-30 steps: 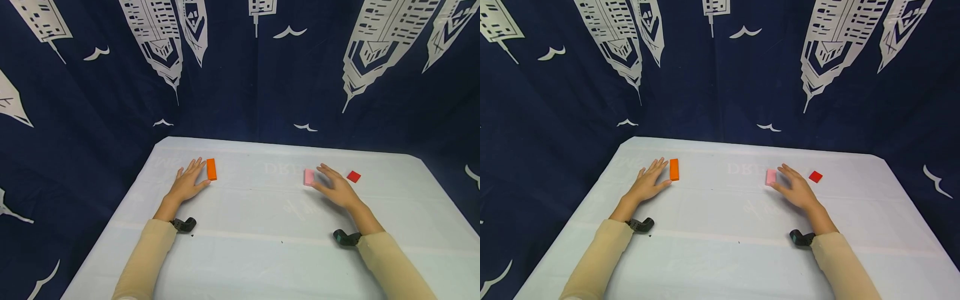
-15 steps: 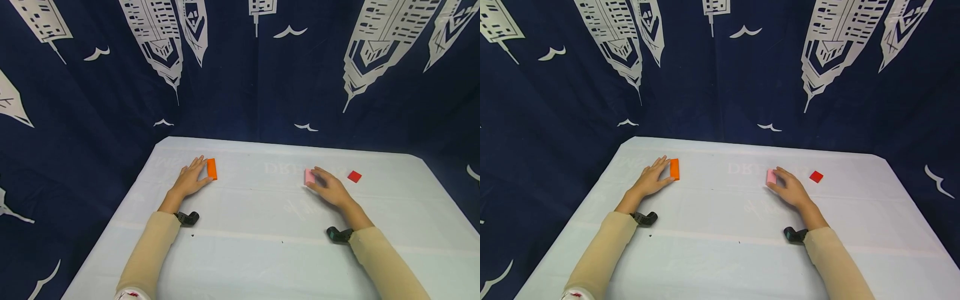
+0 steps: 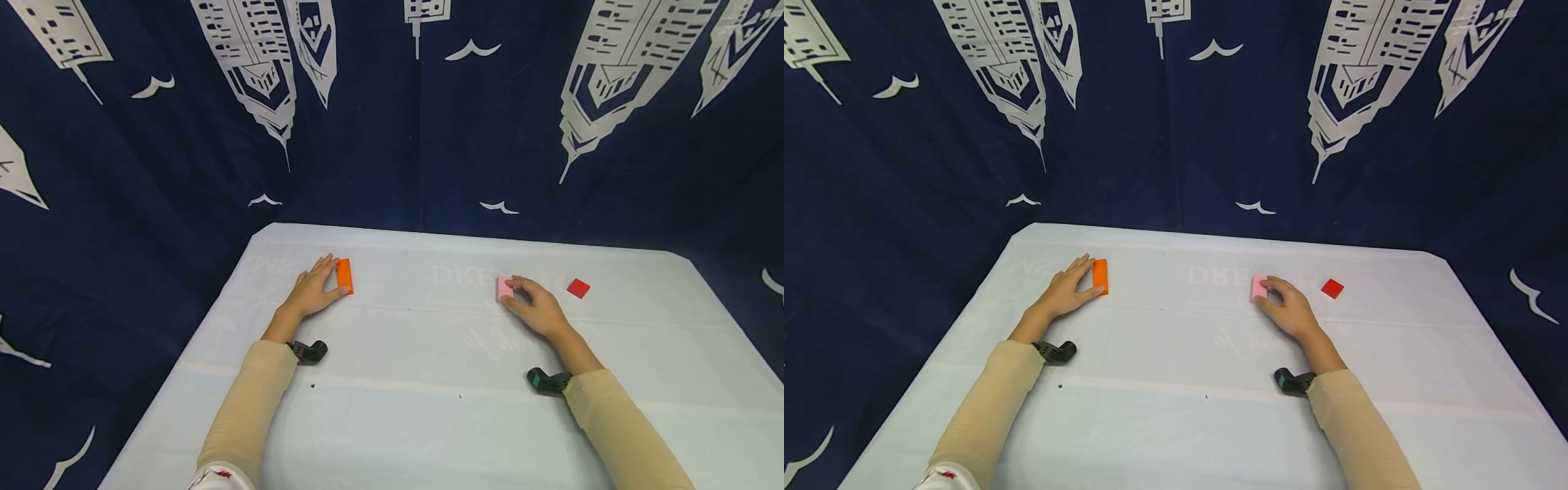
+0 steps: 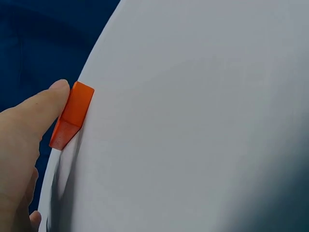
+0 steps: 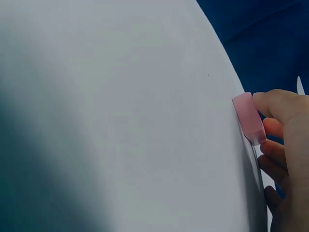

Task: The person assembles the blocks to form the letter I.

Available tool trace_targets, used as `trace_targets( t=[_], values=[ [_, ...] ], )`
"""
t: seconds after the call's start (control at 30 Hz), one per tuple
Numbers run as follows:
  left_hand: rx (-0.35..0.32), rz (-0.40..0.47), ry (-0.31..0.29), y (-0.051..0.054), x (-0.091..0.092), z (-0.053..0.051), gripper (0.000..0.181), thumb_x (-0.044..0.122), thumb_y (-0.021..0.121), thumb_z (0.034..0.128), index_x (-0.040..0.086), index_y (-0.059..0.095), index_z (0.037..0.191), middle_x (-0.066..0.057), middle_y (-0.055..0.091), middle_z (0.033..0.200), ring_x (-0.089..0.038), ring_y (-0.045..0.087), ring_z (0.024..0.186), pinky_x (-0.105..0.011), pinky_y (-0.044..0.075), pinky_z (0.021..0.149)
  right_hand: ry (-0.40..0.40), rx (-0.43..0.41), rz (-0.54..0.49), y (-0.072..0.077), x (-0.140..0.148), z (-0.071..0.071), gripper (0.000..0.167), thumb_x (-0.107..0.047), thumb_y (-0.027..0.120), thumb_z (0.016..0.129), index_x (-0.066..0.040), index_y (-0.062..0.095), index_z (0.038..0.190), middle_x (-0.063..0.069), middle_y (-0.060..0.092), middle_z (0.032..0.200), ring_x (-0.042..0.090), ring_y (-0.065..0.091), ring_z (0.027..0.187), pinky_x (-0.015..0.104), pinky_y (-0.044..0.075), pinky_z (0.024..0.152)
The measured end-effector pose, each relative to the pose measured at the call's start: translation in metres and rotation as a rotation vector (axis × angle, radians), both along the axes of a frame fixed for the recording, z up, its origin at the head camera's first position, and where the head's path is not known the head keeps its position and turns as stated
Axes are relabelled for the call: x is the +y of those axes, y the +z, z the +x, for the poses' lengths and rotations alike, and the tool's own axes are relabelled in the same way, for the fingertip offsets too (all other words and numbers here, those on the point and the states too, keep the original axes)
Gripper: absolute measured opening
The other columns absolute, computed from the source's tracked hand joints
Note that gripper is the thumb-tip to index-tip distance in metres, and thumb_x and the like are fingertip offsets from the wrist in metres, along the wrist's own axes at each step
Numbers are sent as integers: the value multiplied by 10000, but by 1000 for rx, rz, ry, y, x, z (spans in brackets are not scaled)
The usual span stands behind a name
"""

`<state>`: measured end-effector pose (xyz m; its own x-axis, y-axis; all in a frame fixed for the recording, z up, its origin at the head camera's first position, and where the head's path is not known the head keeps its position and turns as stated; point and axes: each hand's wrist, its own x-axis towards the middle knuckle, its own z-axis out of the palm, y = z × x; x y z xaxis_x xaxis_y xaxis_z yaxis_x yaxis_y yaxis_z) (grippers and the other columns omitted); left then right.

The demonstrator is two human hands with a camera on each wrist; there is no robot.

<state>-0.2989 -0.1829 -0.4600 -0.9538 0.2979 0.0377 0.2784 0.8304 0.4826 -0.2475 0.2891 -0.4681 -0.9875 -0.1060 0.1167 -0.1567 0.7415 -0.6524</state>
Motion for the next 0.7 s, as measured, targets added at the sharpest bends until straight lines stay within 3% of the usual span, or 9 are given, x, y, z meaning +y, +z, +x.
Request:
trace_targets(
  t=[0.43, 0.7],
  values=[
    [-21, 45, -5, -1, 3, -4, 934, 493, 731, 814, 74, 298, 1528, -150, 242, 1582, -331, 150, 1465, -623, 79, 1137, -18, 75, -39, -10, 0, -2, 510, -300, 653, 933, 51, 544, 1286, 293, 465, 1389, 461, 408, 1287, 588, 299, 1078],
    [-21, 51, 7, -2, 4, -5, 944, 470, 769, 786, 82, 320, 1521, -172, 301, 1554, -348, 214, 1443, -597, 76, 1149, -29, 78, -34, -12, 1, -3, 489, -295, 655, 934, 33, 552, 1281, 282, 462, 1400, 456, 396, 1306, 581, 288, 1089]
  ],
)
